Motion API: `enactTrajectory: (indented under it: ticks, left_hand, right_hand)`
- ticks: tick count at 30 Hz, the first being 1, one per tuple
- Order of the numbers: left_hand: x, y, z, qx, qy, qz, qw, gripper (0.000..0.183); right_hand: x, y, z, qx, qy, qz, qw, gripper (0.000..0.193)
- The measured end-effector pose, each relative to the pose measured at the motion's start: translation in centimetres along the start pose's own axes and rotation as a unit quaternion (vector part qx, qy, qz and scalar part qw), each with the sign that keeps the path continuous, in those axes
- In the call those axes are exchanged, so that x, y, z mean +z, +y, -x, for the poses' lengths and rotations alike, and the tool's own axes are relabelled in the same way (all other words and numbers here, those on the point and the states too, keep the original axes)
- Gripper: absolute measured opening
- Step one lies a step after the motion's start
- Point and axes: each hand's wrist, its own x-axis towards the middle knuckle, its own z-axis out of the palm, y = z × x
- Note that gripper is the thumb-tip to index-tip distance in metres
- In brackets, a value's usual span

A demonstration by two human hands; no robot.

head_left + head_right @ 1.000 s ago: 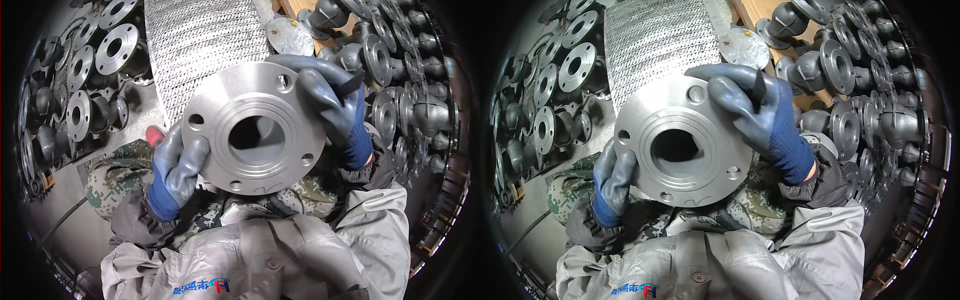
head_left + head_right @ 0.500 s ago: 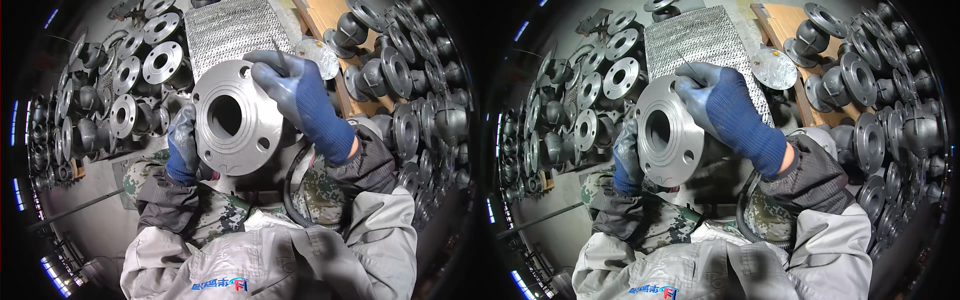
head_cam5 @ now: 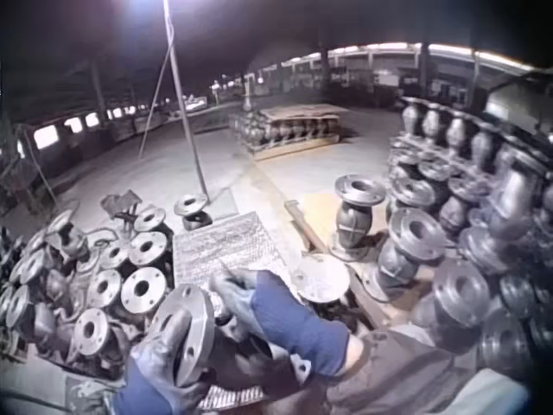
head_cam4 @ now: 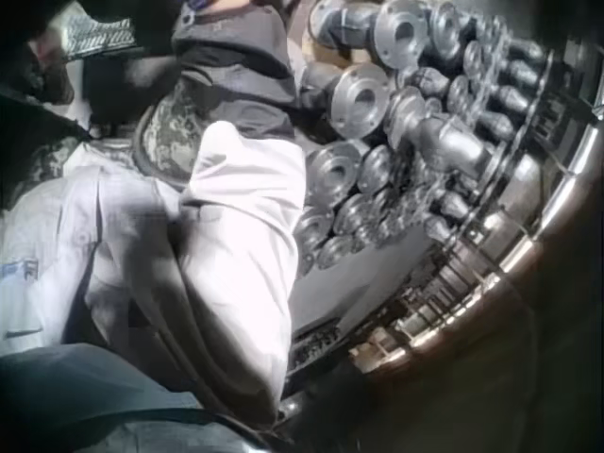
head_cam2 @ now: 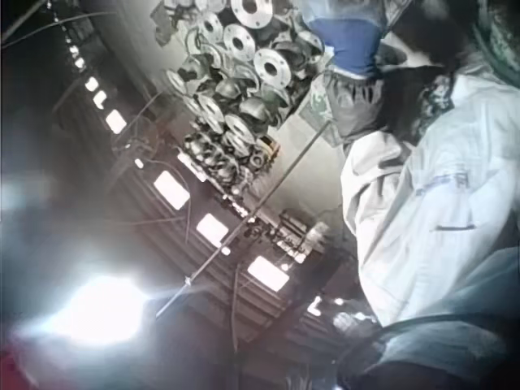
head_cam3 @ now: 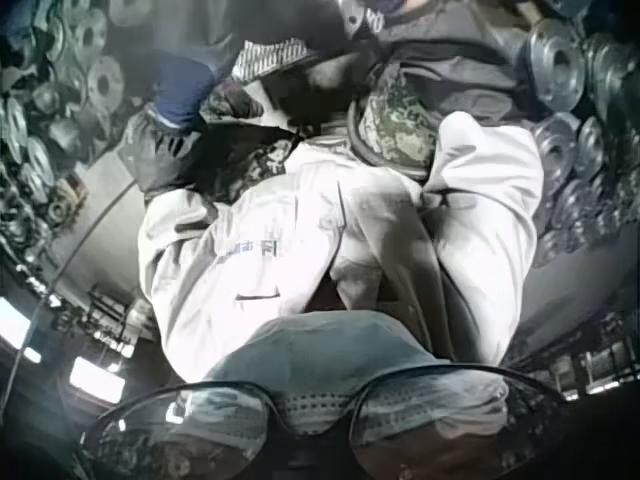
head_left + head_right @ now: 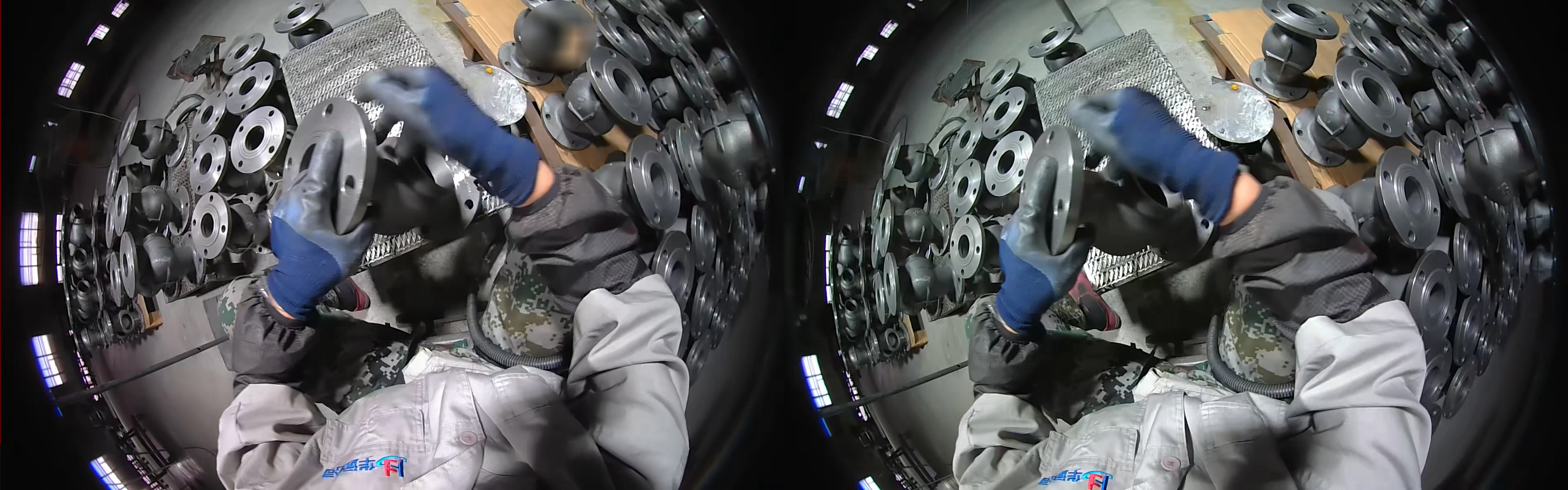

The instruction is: The worker inspects metal valve castings and uses a manual scraper and a powered die grinder to deburr and smooth the edges.

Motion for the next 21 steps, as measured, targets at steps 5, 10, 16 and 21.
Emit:
enactTrajectory:
  ticks: [5, 10, 16, 21]
  left_hand:
    - [-0.3, -2.9, 0.9, -0.016, 0.004, 0.008, 1.000, 0.088]
    - [-0.8, -7.9, 5.2, -0.116, 0.020, 0.037, 0.992, 0.073]
    - [-1.7, -7.6, 6.4, -0.226, 0.046, 0.200, 0.952, 0.071]
    - [-2.3, -7.5, 6.9, -0.359, 0.048, 0.238, 0.901, 0.050]
  right_hand:
    - [-5.0, 3.4, 3.3, 0.125, 0.259, -0.046, 0.957, 0.042]
    - [-3.9, 8.6, 7.5, 0.282, 0.258, -0.048, 0.923, 0.045]
    - [3.8, 12.1, 11.6, 0.311, 0.166, -0.122, 0.928, 0.037]
    - [4.5, 13.2, 9.3, 0.170, 0.179, -0.072, 0.966, 0.032]
